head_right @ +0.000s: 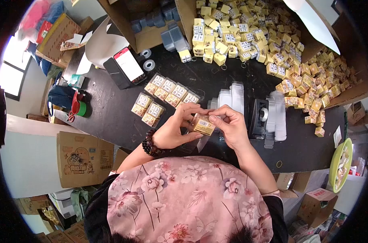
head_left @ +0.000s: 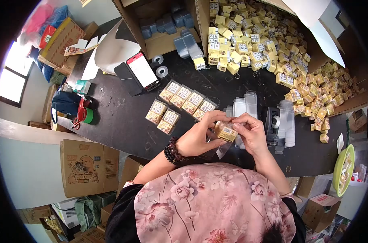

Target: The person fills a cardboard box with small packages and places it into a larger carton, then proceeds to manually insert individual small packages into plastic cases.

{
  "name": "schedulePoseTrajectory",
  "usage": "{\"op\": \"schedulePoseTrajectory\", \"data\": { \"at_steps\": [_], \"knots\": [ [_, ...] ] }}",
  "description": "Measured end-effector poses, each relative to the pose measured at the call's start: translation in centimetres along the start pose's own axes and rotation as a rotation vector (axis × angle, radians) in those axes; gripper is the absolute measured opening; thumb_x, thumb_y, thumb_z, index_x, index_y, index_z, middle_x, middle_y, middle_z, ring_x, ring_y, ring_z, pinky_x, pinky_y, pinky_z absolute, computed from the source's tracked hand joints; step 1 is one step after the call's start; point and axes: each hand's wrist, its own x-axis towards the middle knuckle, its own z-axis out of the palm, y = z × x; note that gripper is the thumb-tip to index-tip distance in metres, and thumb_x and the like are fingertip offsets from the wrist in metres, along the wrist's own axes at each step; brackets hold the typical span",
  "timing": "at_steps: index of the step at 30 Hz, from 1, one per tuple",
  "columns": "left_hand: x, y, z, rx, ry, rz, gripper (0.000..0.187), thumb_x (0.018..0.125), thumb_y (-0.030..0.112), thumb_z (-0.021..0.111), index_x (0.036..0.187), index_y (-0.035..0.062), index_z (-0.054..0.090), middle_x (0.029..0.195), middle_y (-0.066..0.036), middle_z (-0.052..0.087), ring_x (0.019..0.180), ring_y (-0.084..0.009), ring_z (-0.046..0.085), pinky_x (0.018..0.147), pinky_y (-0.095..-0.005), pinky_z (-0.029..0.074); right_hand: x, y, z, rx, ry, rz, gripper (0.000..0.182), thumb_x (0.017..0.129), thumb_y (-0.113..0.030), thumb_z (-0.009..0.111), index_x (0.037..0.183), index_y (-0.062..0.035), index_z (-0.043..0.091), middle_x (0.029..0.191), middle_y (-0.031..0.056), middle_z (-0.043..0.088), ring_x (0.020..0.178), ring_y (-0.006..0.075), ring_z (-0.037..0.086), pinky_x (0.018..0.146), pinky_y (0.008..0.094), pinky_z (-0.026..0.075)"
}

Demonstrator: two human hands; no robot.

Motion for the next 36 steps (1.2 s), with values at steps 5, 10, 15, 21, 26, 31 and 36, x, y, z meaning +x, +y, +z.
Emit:
{"op": "schedulePoseTrajectory", "data": {
  "at_steps": [5,10,15,21,26,31,36],
  "knots": [
    [-0.3,-0.4,-0.3,-0.049,0.002,-0.049,0.071,0.081,-0.006,0.071,0.137,0.0032,0.029,0.133,-0.013,0.050,0.104,-0.0176,0.059,0.082,-0.0292,0.054,0.1,0.0,0.5,-0.083,-0.007,-0.036,0.004,0.088,0.000,0.067,0.091,0.0021,0.069,0.097,0.0069,0.064,0.092,0.0110,0.061,0.083,0.0242,0.049],
    [-0.5,-1.0,-0.1,-0.164,0.041,-0.106,0.058,0.086,-0.006,0.066,0.135,0.0036,0.037,0.131,-0.011,0.051,0.107,-0.0162,0.059,0.084,-0.0281,0.052,-0.4,-1.2,1.1,-0.163,-0.133,0.001,0.021,0.098,-0.007,0.053,0.111,0.0019,0.067,0.117,0.0078,0.055,0.105,0.0158,0.057,0.094,0.0273,0.045],
    [-1.0,-2.8,-0.4,-0.177,0.092,-0.129,0.050,0.089,-0.002,0.064,0.132,0.0042,0.039,0.130,-0.010,0.049,0.111,-0.0162,0.057,0.085,-0.0279,0.052,0.1,-0.8,1.5,-0.597,-0.219,-0.150,0.029,0.097,-0.010,0.054,0.124,0.0001,0.059,0.122,0.0097,0.052,0.116,0.0197,0.052,0.098,0.0293,0.042],
    [-1.7,-3.0,-1.6,-0.833,0.522,-0.232,0.023,0.092,-0.004,0.054,0.101,0.0105,0.038,0.114,-0.011,0.057,0.105,-0.0267,0.064,0.086,-0.0424,0.057,15.0,0.3,-4.2,-1.210,0.345,-0.504,0.044,0.084,-0.017,0.069,0.124,-0.0035,0.055,0.121,0.0148,0.057,0.114,0.0353,0.051,0.097,0.0459,0.043],
    [-4.3,-2.1,-2.7,-0.908,0.413,-0.478,0.030,0.093,0.000,0.054,0.118,0.0124,0.043,0.115,-0.011,0.059,0.103,-0.0236,0.064,0.084,-0.0358,0.054,23.1,0.9,-7.1,-1.626,0.327,-0.534,0.055,0.083,-0.020,0.071,0.133,-0.0120,0.050,0.124,0.0160,0.056,0.123,0.0346,0.046,0.107,0.0457,0.035],
    [-7.8,-4.1,-4.9,-0.539,-0.119,-0.608,0.053,0.084,-0.002,0.067,0.133,0.0002,0.046,0.110,-0.003,0.058,0.101,-0.0116,0.057,0.086,-0.0258,0.049,23.3,-0.7,-8.7,-1.488,0.324,-0.533,0.051,0.084,-0.015,0.068,0.130,-0.0012,0.050,0.114,0.0179,0.060,0.105,0.0313,0.059,0.090,0.0419,0.050],
    [-8.1,-6.0,-6.3,-0.444,-0.369,-0.634,0.051,0.078,0.003,0.074,0.122,0.0004,0.049,0.104,-0.004,0.059,0.097,-0.0115,0.057,0.083,-0.0253,0.049,15.0,-2.0,-7.4,0.543,0.284,0.306,0.030,0.094,-0.009,0.055,0.122,0.0028,0.050,0.115,0.0216,0.059,0.102,0.0303,0.062,0.086,0.0382,0.057]
  ]
}}
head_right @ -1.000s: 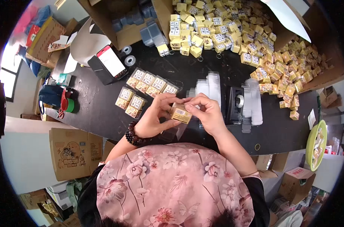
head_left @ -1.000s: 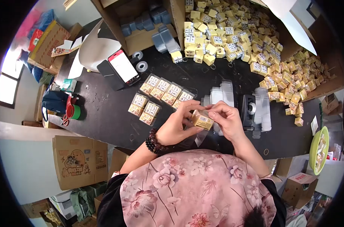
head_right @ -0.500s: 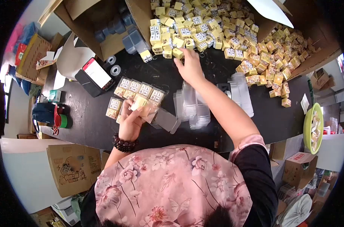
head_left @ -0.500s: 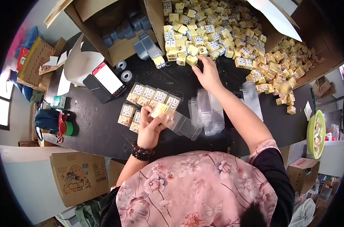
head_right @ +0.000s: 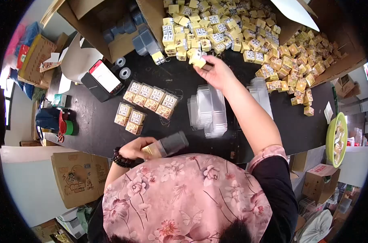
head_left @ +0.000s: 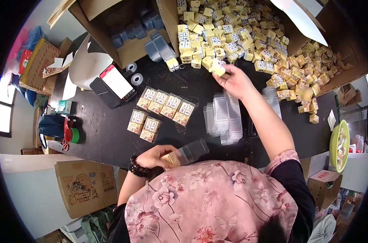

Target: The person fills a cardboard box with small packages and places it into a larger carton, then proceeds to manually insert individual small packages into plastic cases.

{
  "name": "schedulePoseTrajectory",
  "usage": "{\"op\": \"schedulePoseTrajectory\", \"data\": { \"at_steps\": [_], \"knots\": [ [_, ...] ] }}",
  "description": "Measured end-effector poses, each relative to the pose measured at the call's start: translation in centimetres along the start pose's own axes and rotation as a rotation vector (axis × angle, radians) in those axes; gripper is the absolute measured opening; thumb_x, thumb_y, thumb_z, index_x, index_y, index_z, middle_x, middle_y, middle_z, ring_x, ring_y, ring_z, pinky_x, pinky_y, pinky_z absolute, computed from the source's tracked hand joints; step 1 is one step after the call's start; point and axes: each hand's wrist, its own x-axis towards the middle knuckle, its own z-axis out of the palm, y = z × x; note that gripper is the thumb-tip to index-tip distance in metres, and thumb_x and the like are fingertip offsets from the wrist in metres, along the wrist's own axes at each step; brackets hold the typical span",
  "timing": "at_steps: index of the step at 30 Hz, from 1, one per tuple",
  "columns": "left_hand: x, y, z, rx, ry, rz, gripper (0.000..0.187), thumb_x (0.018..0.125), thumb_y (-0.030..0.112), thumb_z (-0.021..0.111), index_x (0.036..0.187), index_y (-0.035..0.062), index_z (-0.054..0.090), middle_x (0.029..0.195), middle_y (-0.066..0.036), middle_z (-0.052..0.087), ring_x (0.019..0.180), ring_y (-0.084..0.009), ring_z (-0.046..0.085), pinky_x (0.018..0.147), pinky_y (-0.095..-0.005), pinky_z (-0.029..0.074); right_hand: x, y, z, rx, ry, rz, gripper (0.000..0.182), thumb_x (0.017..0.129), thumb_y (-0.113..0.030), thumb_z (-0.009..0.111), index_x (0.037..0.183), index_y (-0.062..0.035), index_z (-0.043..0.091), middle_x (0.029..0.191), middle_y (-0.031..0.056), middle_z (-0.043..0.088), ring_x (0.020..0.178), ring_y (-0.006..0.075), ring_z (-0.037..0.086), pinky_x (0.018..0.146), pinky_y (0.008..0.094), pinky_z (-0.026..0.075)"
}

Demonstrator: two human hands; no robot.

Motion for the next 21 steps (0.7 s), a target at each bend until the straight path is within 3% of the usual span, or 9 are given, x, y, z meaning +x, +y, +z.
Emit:
{"op": "schedulePoseTrajectory", "data": {
  "at_steps": [2,4,5,6,9,12,15,19,21],
  "knots": [
    [1.3,0.2,0.9,-0.161,0.208,0.172,0.048,0.076,0.001,0.075,0.115,0.0011,0.047,0.102,-0.005,0.058,0.096,-0.0115,0.057,0.082,-0.0259,0.049,-5.5,2.5,0.5,-0.099,-0.108,-0.014,0.047,0.098,-0.011,0.051,0.141,-0.0062,0.033,0.128,0.0238,0.051,0.110,0.0344,0.060,0.091,0.0402,0.056],
    [2.6,2.3,2.1,0.085,0.479,0.239,0.048,0.073,0.004,0.080,0.104,0.0041,0.043,0.099,-0.005,0.057,0.095,-0.0120,0.058,0.083,-0.0276,0.048,-10.7,4.6,1.3,-0.111,-0.209,-0.074,0.060,0.098,-0.010,0.051,0.149,-0.0132,0.019,0.137,0.0217,0.046,0.114,0.0343,0.059,0.091,0.0400,0.056],
    [3.4,3.0,2.6,0.315,0.643,0.280,0.049,0.072,0.006,0.081,0.101,0.0048,0.042,0.098,-0.006,0.057,0.095,-0.0124,0.058,0.082,-0.0283,0.048,-12.9,5.1,2.2,-0.114,-0.278,-0.095,0.062,0.097,-0.006,0.053,0.149,-0.0052,0.020,0.127,0.0198,0.055,0.110,0.0299,0.062,0.090,0.0390,0.056],
    [3.8,4.9,4.3,0.561,0.801,0.315,0.055,0.072,0.010,0.082,0.111,0.0042,0.044,0.108,-0.014,0.062,0.102,-0.0238,0.062,0.085,-0.0326,0.050,-14.1,5.7,2.3,-0.137,-0.289,-0.084,0.055,0.096,-0.006,0.054,0.145,-0.0043,0.029,0.126,0.0176,0.056,0.110,0.0280,0.062,0.091,0.0380,0.056],
    [6.1,6.1,6.4,0.898,1.020,0.491,0.060,0.072,0.009,0.080,0.122,0.0023,0.047,0.109,-0.016,0.060,0.101,-0.0292,0.061,0.086,-0.0357,0.050,-16.3,7.2,2.6,-0.260,-0.240,-0.133,0.034,0.094,-0.010,0.062,0.126,-0.0010,0.052,0.115,0.0103,0.060,0.104,0.0194,0.063,0.089,0.0328,0.056],
    [7.1,6.1,7.4,1.090,1.039,0.656,0.066,0.070,0.006,0.080,0.129,0.0025,0.050,0.114,-0.018,0.057,0.105,-0.0336,0.059,0.088,-0.0387,0.050,-17.1,8.1,2.6,-0.401,-0.138,-0.232,0.030,0.093,-0.015,0.066,0.116,0.0008,0.054,0.096,0.0084,0.065,0.082,0.0138,0.066,0.074,0.0276,0.059],
    [7.4,6.2,8.2,1.223,1.066,0.715,0.067,0.068,0.003,0.080,0.129,0.0019,0.052,0.115,-0.018,0.055,0.105,-0.0331,0.059,0.087,-0.0386,0.051,-17.5,8.0,2.4,-0.795,-0.072,-0.317,0.021,0.093,-0.016,0.067,0.101,-0.0004,0.054,0.071,0.0064,0.063,0.054,0.0095,0.060,0.046,0.0238,0.050],
    [7.5,5.6,8.4,0.865,0.948,0.626,0.064,0.071,0.006,0.081,0.128,0.0019,0.052,0.119,-0.016,0.056,0.107,-0.0307,0.059,0.090,-0.0377,0.050,-20.0,6.3,3.3,-1.036,-0.016,-0.223,0.014,0.095,-0.013,0.063,0.101,-0.0019,0.057,0.073,0.0078,0.064,0.056,0.0099,0.060,0.047,0.0209,0.048],
    [7.6,5.4,8.5,0.639,0.887,0.562,0.064,0.072,0.007,0.081,0.128,0.0018,0.052,0.119,-0.015,0.057,0.109,-0.0300,0.058,0.090,-0.0378,0.049,-19.3,6.8,1.6,-1.353,-0.211,-1.096,0.028,0.097,-0.020,0.061,0.121,-0.0078,0.054,0.070,0.0059,0.063,0.058,0.0112,0.061,0.054,0.0229,0.051]
  ]
}}
